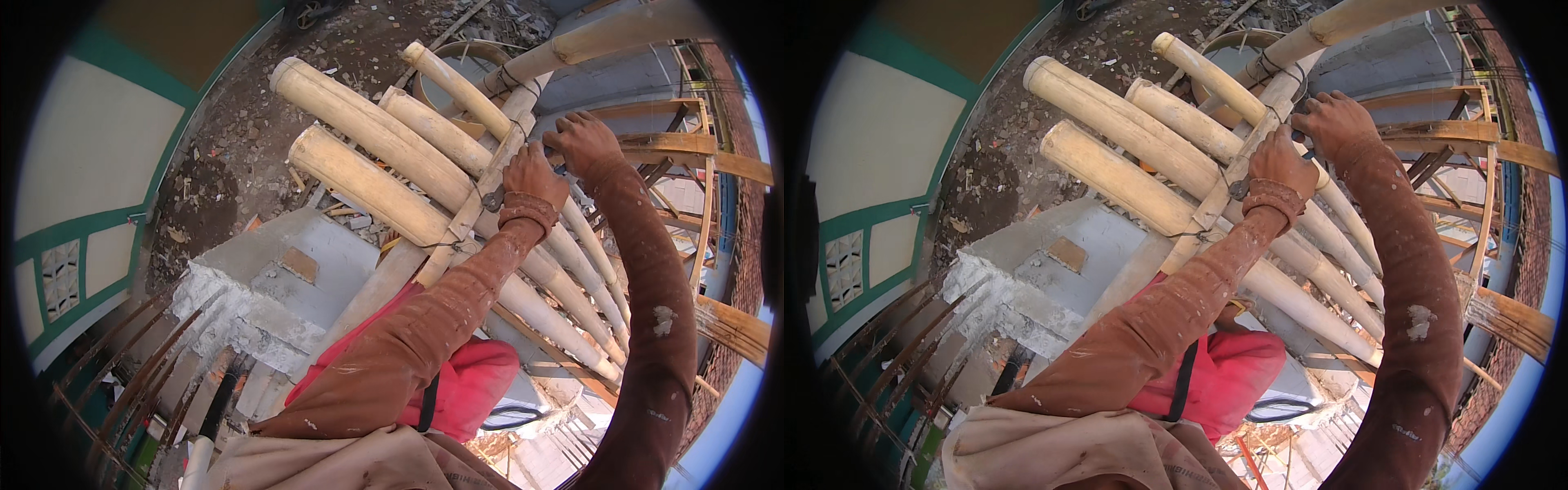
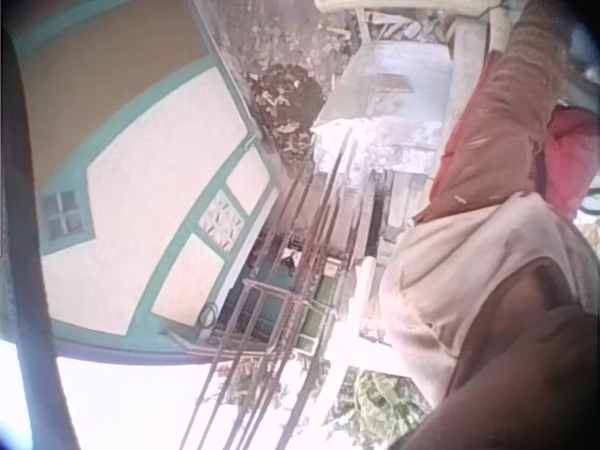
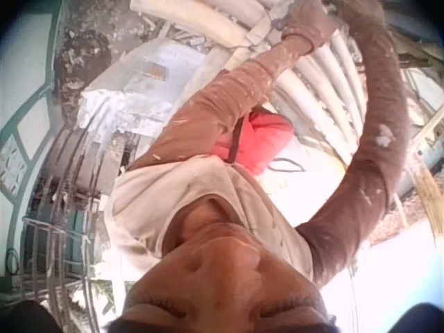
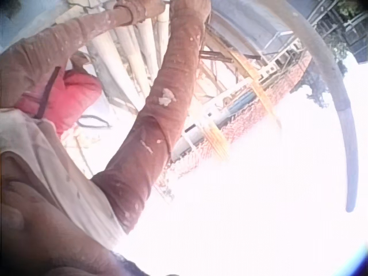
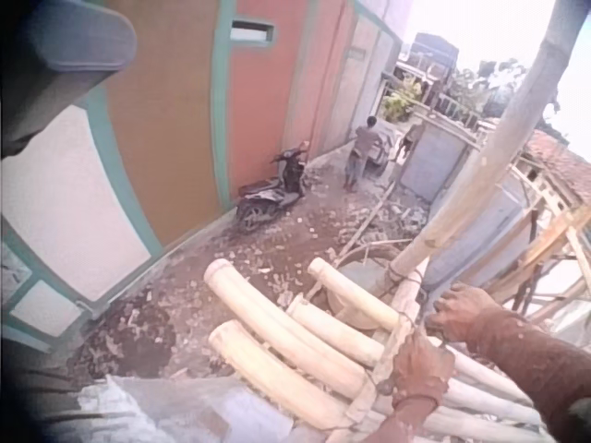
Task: The person secures bamboo poles together by hand using wire and a pair of pliers, twisting the wire to tighten the joints while standing on a construction structure.
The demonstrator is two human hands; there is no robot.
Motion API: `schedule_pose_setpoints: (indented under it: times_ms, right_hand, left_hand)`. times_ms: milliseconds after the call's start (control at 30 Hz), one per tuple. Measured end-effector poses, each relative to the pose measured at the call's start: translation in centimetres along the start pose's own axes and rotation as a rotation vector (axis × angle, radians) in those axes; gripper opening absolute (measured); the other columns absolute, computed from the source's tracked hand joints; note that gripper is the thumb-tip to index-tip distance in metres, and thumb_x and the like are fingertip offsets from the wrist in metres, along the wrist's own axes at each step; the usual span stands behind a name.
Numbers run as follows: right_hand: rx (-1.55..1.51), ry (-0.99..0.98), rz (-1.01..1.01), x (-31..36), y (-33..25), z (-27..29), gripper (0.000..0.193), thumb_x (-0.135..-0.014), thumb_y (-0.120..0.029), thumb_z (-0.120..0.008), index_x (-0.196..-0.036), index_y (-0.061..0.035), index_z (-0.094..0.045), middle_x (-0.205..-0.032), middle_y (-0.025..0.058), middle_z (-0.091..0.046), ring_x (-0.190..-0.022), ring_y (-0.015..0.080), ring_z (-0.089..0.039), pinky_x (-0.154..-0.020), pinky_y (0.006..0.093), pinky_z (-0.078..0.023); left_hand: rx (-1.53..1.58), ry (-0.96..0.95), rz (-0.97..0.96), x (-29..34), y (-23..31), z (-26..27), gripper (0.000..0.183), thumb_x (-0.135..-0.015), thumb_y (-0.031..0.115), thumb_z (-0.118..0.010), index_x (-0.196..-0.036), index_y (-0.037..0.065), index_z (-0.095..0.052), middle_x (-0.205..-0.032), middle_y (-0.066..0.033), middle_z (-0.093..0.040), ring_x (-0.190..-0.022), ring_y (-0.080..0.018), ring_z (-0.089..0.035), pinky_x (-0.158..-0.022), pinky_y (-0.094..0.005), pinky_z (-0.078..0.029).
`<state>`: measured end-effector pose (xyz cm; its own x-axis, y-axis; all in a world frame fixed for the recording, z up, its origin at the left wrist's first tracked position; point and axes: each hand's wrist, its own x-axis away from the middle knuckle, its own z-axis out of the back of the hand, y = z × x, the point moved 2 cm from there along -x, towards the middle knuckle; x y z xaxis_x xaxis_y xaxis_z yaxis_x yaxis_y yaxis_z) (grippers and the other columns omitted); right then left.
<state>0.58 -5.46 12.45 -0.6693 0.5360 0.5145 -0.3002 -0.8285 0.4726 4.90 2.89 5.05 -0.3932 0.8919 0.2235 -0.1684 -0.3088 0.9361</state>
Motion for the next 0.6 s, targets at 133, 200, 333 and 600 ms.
schedule_pose_setpoints:
  times_ms: [133,200,333,600]
  right_hand:
    - [-0.125,-0.18,-0.166,1.8,-1.0,0.1,0.019,-0.08,-0.011,-0.054,-0.091,-0.0145,-0.069,-0.091,0.012,-0.067,-0.092,0.0268,-0.063,-0.084,0.0371,-0.049]
    - [-0.259,-0.371,-0.289,4.0,-2.1,0.0,0.028,-0.071,-0.009,-0.058,-0.097,-0.0116,-0.067,-0.085,0.0161,-0.066,-0.085,0.0318,-0.064,-0.077,0.0419,-0.051]
    - [-0.609,-0.501,-0.087,7.8,-4.3,-0.5,0.027,-0.069,-0.021,-0.063,-0.087,-0.0018,-0.066,-0.071,0.0171,-0.065,-0.068,0.0325,-0.065,-0.066,0.0378,-0.055]
    - [-1.078,-0.715,-0.309,10.8,-5.8,1.0,0.039,-0.065,-0.02,-0.073,-0.098,-0.0018,-0.062,-0.076,0.0106,-0.061,-0.069,0.0262,-0.063,-0.062,0.0364,-0.053]
  left_hand:
    - [0.045,-0.014,-0.282,2.1,-1.1,0.4,0.063,-0.063,0.003,-0.063,-0.123,0.005,-0.042,-0.102,-0.0162,-0.056,-0.101,-0.0345,-0.053,-0.089,-0.0434,-0.039]
    - [-0.016,0.043,-0.461,4.5,-2.3,0.8,0.07,-0.061,0.003,-0.064,-0.127,0.005,-0.04,-0.107,-0.0149,-0.054,-0.105,-0.0335,-0.05,-0.092,-0.045,-0.035]
    - [-0.115,0.173,-0.732,8.5,-4.1,-0.2,0.073,-0.062,0.004,-0.064,-0.13,0.012,-0.041,-0.113,-0.0092,-0.047,-0.112,-0.0285,-0.043,-0.097,-0.0467,-0.027]
    - [-0.125,0.236,-0.912,7.0,-3.9,0.1,0.014,-0.067,0.008,-0.061,-0.073,0.015,-0.05,-0.067,-0.0012,-0.046,-0.067,-0.0212,-0.051,-0.064,-0.0359,-0.037]
